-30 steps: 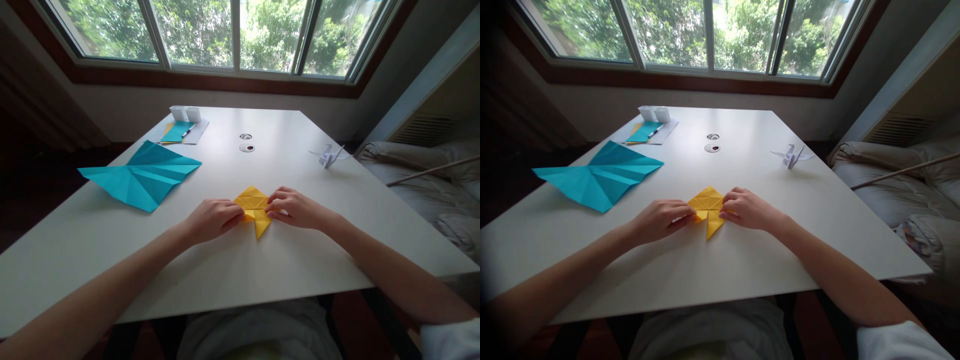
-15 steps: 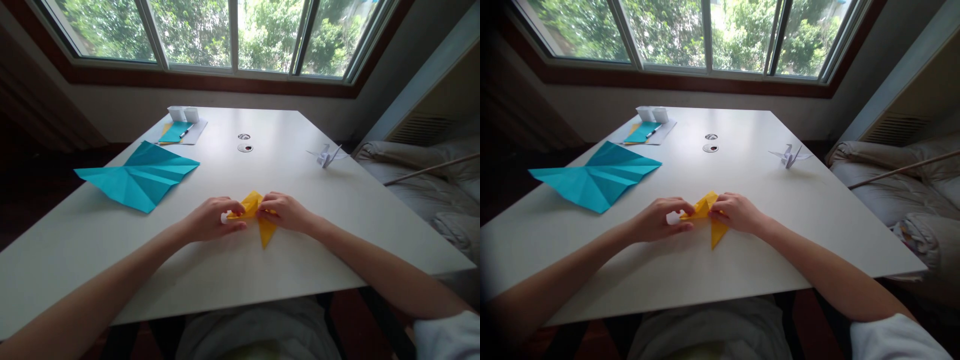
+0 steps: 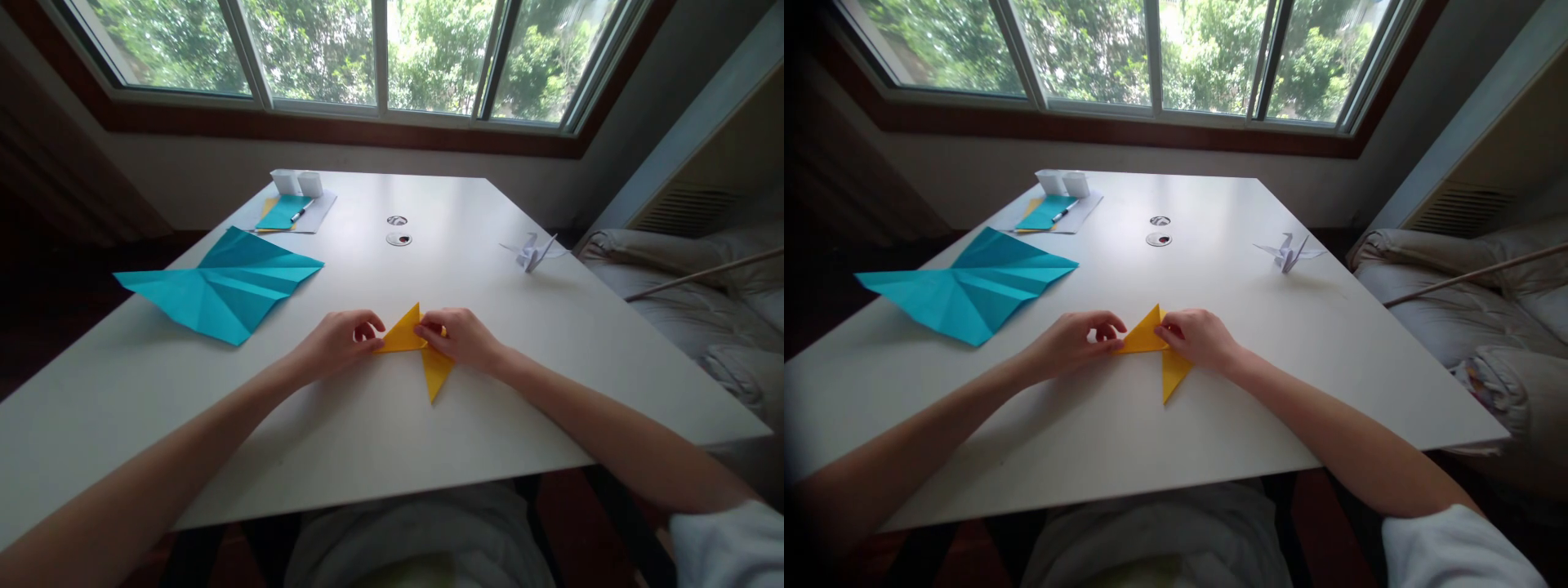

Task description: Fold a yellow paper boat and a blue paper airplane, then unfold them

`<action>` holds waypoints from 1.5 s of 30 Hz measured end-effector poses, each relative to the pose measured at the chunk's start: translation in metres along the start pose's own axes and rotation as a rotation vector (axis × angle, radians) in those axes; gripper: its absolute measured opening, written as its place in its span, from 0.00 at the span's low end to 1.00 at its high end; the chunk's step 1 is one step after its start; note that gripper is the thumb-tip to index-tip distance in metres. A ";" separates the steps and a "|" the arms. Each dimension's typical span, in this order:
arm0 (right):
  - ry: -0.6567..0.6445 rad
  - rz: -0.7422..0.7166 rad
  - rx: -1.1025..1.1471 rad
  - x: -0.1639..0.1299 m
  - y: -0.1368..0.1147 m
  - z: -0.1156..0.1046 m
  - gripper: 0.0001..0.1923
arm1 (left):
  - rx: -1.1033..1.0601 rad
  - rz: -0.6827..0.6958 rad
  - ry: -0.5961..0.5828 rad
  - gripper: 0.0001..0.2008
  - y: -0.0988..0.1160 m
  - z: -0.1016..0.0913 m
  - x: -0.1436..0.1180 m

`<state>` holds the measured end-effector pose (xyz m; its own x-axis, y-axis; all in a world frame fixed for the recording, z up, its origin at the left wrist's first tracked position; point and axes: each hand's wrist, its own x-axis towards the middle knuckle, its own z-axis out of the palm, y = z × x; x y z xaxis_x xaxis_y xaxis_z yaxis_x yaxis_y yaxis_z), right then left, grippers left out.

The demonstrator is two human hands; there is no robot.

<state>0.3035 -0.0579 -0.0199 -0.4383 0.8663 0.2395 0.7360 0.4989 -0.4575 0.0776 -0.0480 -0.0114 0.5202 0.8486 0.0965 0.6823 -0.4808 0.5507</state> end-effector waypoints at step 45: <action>0.015 -0.074 -0.257 -0.003 0.003 0.005 0.18 | 0.663 0.503 -0.118 0.13 0.026 0.012 -0.014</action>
<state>0.3039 -0.0594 -0.0263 -0.4896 0.8267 0.2774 0.8099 0.5490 -0.2067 0.0941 -0.0749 -0.0085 0.8684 0.4871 0.0925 0.4957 -0.8572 -0.1394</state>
